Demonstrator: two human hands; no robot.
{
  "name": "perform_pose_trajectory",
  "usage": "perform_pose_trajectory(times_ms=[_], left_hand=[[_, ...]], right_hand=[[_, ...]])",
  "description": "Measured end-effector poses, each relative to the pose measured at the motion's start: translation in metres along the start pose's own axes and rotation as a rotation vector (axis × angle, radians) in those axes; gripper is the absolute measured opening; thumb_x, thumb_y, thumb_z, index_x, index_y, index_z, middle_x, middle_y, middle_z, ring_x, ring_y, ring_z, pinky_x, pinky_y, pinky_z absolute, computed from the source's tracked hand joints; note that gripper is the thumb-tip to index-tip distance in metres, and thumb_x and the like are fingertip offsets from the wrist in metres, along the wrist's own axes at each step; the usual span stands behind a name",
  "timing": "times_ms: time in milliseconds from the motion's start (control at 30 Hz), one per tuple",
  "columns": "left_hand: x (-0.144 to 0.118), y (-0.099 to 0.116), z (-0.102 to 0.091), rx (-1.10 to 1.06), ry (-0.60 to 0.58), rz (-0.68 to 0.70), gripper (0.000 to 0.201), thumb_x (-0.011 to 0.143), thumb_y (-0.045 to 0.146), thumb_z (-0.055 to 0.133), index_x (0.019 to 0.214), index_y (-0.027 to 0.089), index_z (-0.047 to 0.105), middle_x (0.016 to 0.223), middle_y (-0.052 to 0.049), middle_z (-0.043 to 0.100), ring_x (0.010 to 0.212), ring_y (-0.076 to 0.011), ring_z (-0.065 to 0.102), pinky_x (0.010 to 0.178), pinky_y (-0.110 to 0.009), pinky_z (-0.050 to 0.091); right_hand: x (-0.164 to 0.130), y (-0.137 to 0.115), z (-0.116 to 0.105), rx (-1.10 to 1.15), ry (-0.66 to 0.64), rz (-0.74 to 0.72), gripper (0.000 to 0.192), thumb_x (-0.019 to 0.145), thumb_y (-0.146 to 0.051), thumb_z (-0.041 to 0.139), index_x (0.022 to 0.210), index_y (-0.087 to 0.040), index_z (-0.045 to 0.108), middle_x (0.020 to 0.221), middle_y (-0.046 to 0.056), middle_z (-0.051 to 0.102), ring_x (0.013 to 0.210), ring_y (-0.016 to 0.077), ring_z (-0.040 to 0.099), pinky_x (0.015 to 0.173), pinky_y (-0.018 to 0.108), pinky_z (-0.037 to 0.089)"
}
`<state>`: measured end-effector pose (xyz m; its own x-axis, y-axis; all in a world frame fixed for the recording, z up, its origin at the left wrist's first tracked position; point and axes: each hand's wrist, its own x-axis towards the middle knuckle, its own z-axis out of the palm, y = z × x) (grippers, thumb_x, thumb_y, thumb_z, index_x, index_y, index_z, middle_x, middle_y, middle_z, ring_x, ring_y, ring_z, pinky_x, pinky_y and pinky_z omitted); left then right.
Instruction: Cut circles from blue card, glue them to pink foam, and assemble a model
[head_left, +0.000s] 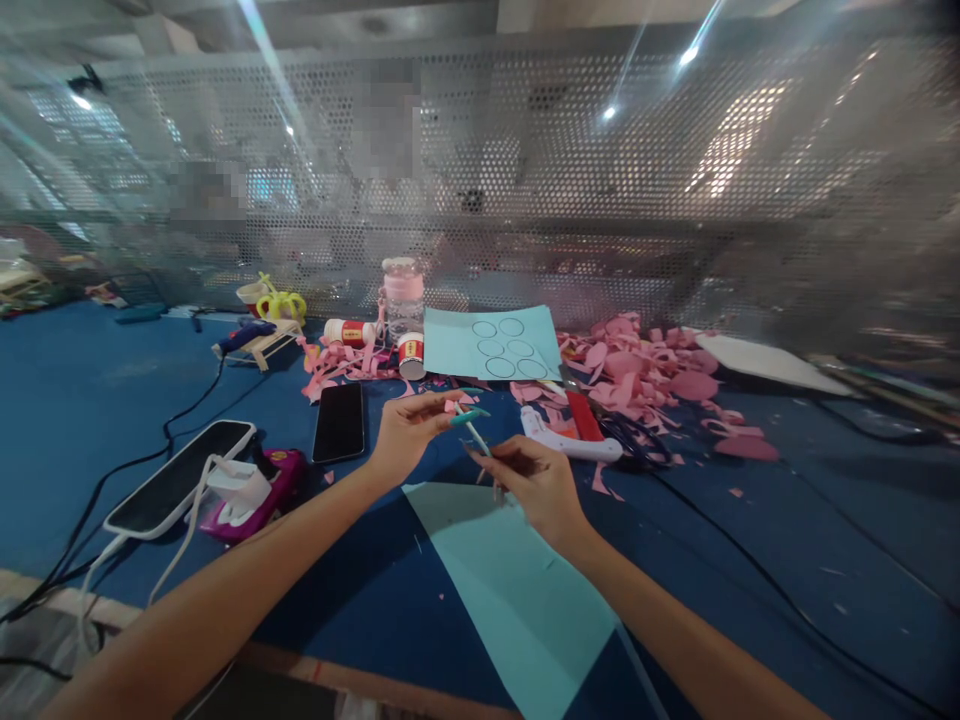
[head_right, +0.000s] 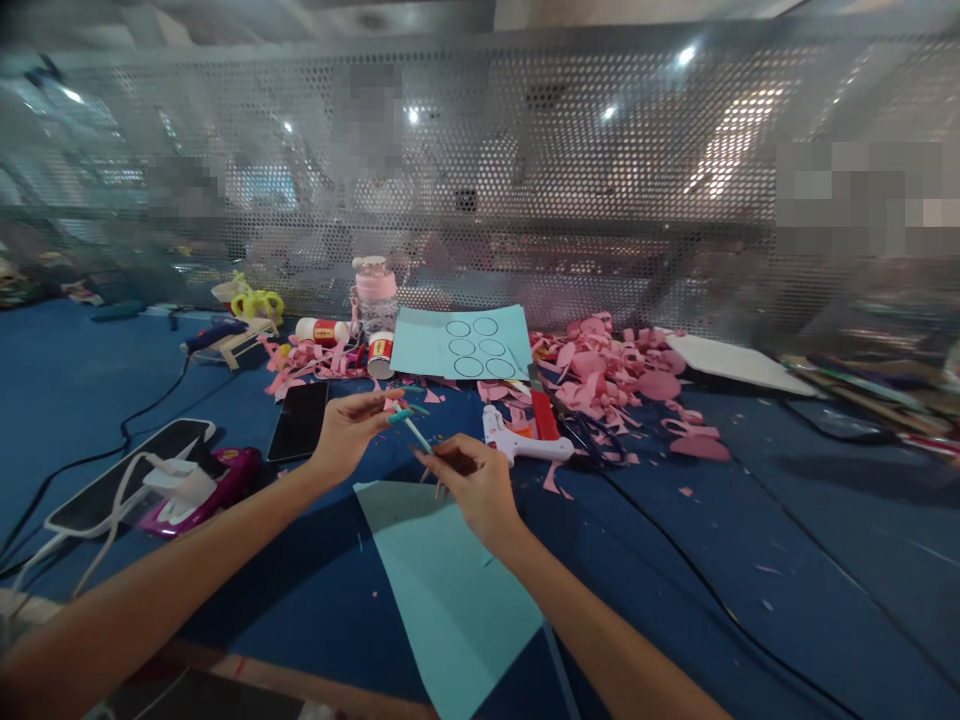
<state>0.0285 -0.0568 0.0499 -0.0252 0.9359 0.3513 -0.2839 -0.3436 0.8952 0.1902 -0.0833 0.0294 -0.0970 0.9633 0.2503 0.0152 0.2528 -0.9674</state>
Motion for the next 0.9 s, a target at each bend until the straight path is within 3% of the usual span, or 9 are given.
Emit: perform_pose_trajectory(times_ms=[133,300,400,500,600,767,900], left_hand=[[-0.001,-0.002,-0.001,0.014,-0.007,0.0,0.03,0.056,0.026,0.078,0.084,0.017,0.073,0.076,-0.004,0.072,0.072,-0.0182,0.065,0.07,-0.032,0.055],[0.001,-0.008,-0.005,0.04,-0.119,0.063,0.063,0.058,0.02,0.077,0.118,0.02,0.058,0.094,-0.007,0.069,0.092,-0.0207,0.062,0.082,-0.034,0.05],[0.003,-0.015,-0.006,0.056,-0.123,0.047,0.072,0.055,0.019,0.079,0.123,0.02,0.053,0.101,-0.008,0.066,0.093,-0.0199,0.06,0.083,-0.032,0.048],[0.002,-0.022,-0.002,0.022,-0.15,-0.061,0.054,0.059,0.023,0.076,0.111,0.018,0.061,0.098,-0.007,0.067,0.085,-0.0175,0.062,0.076,-0.031,0.051],[-0.002,-0.024,0.002,0.027,-0.165,-0.082,0.036,0.064,0.025,0.072,0.098,0.015,0.066,0.091,-0.007,0.069,0.084,-0.0178,0.063,0.077,-0.032,0.05],[-0.005,-0.02,0.001,0.187,-0.043,0.055,0.047,0.066,0.025,0.072,0.111,0.017,0.06,0.095,-0.008,0.068,0.089,-0.0189,0.062,0.083,-0.034,0.047],[-0.003,-0.013,-0.006,0.393,0.096,0.345,0.056,0.065,0.028,0.074,0.117,0.021,0.055,0.116,-0.011,0.059,0.11,-0.0241,0.052,0.09,-0.038,0.042]], right_hand=[[0.0,0.0,0.0,-0.001,-0.001,-0.014,0.027,0.06,-0.036,0.074,0.057,-0.018,0.055,0.047,-0.004,0.053,0.037,0.0081,0.046,0.037,0.021,0.038],[0.0,-0.001,0.001,-0.012,0.04,-0.029,0.023,0.061,-0.035,0.074,0.061,-0.018,0.058,0.051,-0.003,0.056,0.041,0.0084,0.05,0.041,0.021,0.043],[0.0,-0.002,0.001,0.06,0.053,0.014,0.026,0.059,-0.038,0.074,0.062,-0.018,0.058,0.05,-0.003,0.057,0.041,0.01,0.053,0.042,0.022,0.046],[0.001,-0.004,0.002,0.161,0.014,0.091,0.028,0.058,-0.04,0.075,0.064,-0.017,0.059,0.049,-0.002,0.06,0.04,0.0117,0.056,0.042,0.023,0.048],[0.001,-0.004,0.004,0.23,-0.052,0.155,0.03,0.058,-0.041,0.075,0.065,-0.016,0.06,0.054,0.0,0.064,0.04,0.013,0.058,0.043,0.025,0.049],[-0.001,-0.002,0.007,0.274,-0.054,0.199,0.03,0.055,-0.039,0.077,0.064,-0.017,0.058,0.053,-0.002,0.063,0.039,0.0126,0.058,0.041,0.025,0.051],[-0.003,-0.003,0.008,0.22,-0.075,0.204,0.03,0.058,-0.041,0.075,0.066,-0.016,0.061,0.052,0.0,0.063,0.039,0.0127,0.058,0.042,0.025,0.051]])
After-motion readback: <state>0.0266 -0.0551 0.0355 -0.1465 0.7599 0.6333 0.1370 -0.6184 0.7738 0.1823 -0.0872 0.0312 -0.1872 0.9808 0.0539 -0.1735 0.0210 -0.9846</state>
